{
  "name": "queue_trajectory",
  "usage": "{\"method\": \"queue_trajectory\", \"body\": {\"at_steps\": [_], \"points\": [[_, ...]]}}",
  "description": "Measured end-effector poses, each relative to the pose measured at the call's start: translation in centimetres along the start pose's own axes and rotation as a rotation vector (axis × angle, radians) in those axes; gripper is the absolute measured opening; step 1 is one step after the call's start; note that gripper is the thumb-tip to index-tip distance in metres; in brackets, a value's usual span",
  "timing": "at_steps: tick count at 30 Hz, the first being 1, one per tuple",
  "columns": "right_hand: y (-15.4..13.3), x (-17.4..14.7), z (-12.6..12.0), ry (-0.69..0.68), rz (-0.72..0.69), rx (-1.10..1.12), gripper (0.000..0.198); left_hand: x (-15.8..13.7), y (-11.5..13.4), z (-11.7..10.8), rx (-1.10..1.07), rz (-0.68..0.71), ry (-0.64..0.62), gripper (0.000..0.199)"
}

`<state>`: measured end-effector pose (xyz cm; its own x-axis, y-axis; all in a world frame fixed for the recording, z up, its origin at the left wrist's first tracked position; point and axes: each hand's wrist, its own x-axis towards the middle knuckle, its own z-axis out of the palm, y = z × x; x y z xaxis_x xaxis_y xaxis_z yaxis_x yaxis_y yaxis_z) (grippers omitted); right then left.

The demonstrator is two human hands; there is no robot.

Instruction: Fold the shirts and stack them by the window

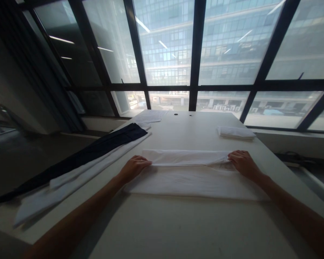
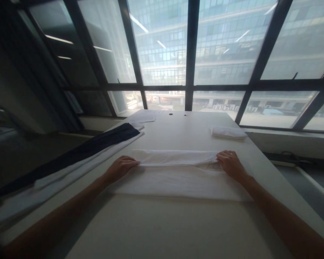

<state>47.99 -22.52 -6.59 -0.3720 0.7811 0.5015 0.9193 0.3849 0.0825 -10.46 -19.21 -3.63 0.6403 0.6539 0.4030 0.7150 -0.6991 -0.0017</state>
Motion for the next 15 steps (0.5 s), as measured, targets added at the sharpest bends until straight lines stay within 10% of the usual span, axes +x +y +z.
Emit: {"method": "queue_trajectory", "body": {"at_steps": [15], "points": [[-0.82, 0.00, -0.14, -0.084, 0.036, -0.032, 0.016, 0.28, 0.63, -0.48, -0.049, -0.074, -0.093, 0.028]]}}
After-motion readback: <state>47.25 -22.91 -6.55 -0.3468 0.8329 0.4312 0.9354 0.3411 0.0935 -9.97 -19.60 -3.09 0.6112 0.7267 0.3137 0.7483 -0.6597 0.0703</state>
